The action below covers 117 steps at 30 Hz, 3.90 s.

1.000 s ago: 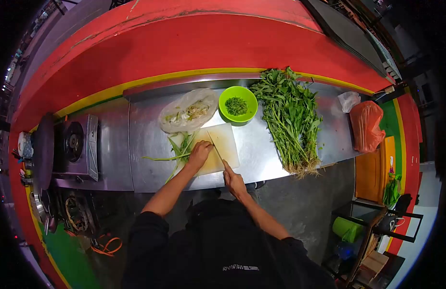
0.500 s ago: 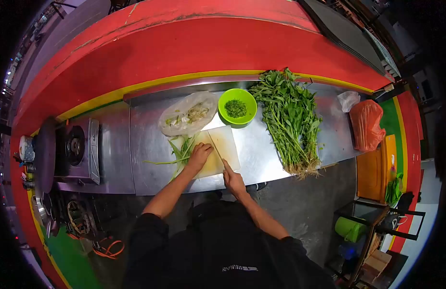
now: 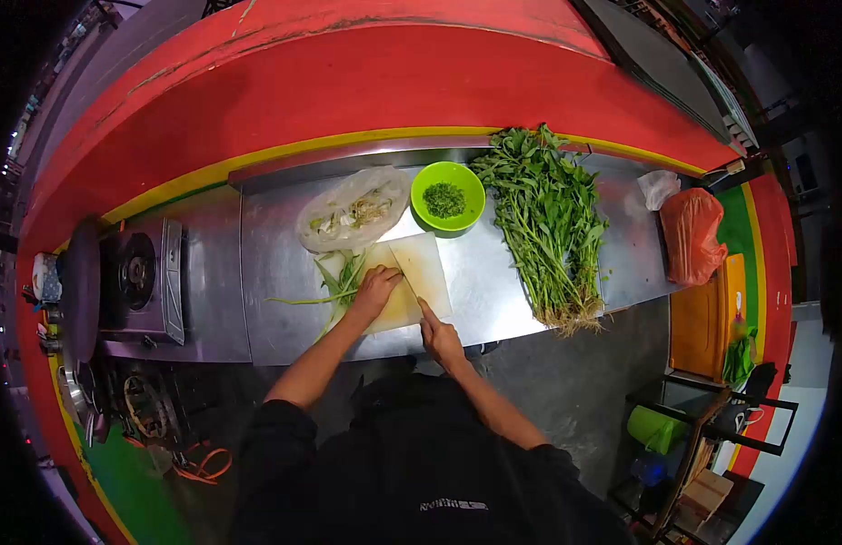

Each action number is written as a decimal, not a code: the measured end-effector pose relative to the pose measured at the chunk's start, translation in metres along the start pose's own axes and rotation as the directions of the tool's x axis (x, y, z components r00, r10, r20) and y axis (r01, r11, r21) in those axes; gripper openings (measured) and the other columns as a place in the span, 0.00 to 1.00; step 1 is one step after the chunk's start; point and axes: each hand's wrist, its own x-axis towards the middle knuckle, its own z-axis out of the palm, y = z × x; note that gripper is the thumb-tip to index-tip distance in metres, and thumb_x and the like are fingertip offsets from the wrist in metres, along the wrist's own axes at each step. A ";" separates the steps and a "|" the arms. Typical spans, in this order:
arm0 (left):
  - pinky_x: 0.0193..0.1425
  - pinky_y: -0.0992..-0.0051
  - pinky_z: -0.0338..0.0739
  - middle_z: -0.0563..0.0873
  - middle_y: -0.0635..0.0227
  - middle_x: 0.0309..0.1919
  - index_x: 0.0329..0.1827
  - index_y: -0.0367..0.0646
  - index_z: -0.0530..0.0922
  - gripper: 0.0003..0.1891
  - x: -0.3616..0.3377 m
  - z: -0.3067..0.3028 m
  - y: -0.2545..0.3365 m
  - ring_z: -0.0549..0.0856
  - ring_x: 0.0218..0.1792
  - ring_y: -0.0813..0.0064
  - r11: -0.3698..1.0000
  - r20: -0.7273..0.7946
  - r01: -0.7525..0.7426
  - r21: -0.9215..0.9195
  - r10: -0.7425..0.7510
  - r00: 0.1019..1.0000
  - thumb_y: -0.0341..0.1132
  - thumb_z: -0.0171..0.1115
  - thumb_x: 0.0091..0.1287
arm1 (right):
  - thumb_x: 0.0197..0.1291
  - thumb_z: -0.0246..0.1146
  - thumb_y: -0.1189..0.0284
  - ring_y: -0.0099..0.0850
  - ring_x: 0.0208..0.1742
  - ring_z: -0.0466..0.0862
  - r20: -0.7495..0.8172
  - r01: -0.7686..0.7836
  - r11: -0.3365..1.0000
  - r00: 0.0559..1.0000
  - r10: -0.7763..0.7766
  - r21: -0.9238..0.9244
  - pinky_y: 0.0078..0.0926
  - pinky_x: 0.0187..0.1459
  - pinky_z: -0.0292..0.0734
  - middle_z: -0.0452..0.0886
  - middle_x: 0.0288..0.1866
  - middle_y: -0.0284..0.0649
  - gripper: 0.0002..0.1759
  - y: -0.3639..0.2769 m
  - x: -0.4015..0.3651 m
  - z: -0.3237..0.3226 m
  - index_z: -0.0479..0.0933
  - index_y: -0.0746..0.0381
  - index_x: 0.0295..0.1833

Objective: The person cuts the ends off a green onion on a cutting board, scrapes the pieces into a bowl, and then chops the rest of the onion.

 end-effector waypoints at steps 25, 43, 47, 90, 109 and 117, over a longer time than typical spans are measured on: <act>0.61 0.63 0.79 0.84 0.60 0.51 0.48 0.36 0.83 0.13 0.002 -0.004 0.008 0.81 0.54 0.57 0.997 0.001 0.071 -0.043 -0.071 0.997 0.28 0.56 0.64 | 0.76 0.56 0.66 0.64 0.33 0.84 -0.004 -0.028 0.998 1.000 0.028 -0.051 0.61 0.38 0.77 0.83 0.30 0.65 0.32 -0.006 0.012 0.006 0.61 0.44 0.83; 0.62 0.64 0.79 0.85 0.60 0.49 0.51 0.37 0.86 0.15 0.000 0.000 0.001 0.82 0.55 0.57 0.996 -0.039 0.051 -0.072 -0.054 0.998 0.28 0.58 0.63 | 0.76 0.55 0.68 0.63 0.32 0.84 0.002 -0.017 0.999 1.000 0.017 0.047 0.58 0.37 0.75 0.82 0.29 0.64 0.31 0.000 -0.003 0.002 0.62 0.46 0.82; 0.63 0.63 0.78 0.85 0.59 0.50 0.50 0.37 0.86 0.14 0.000 -0.006 0.002 0.82 0.55 0.57 0.991 -0.026 0.055 -0.120 -0.059 0.998 0.27 0.58 0.63 | 0.75 0.55 0.69 0.64 0.33 0.84 0.009 -0.019 0.999 1.000 0.019 0.037 0.58 0.38 0.76 0.81 0.28 0.65 0.31 -0.009 0.011 0.001 0.62 0.46 0.82; 0.59 0.64 0.80 0.85 0.59 0.47 0.49 0.38 0.86 0.13 0.001 -0.004 0.003 0.83 0.54 0.58 0.985 -0.039 0.124 -0.124 -0.129 0.991 0.27 0.59 0.64 | 0.75 0.56 0.70 0.64 0.31 0.83 0.004 0.000 0.995 1.000 -0.001 0.102 0.58 0.37 0.74 0.81 0.28 0.64 0.32 -0.007 -0.011 -0.003 0.61 0.47 0.83; 0.60 0.63 0.79 0.86 0.63 0.52 0.52 0.38 0.87 0.17 -0.007 0.003 -0.003 0.82 0.55 0.60 0.995 -0.068 0.064 -0.071 -0.069 0.995 0.27 0.59 0.62 | 0.75 0.56 0.69 0.62 0.29 0.83 -0.022 0.014 0.994 1.000 -0.012 0.110 0.56 0.34 0.74 0.80 0.26 0.63 0.32 -0.008 -0.005 0.001 0.62 0.46 0.82; 0.59 0.63 0.80 0.88 0.61 0.50 0.51 0.38 0.87 0.16 -0.006 -0.002 -0.004 0.83 0.53 0.58 0.995 -0.095 0.029 -0.100 -0.039 0.995 0.27 0.59 0.62 | 0.75 0.57 0.70 0.62 0.28 0.83 0.003 0.015 0.993 1.000 -0.015 0.115 0.56 0.34 0.74 0.80 0.26 0.65 0.32 -0.006 -0.005 0.001 0.62 0.49 0.82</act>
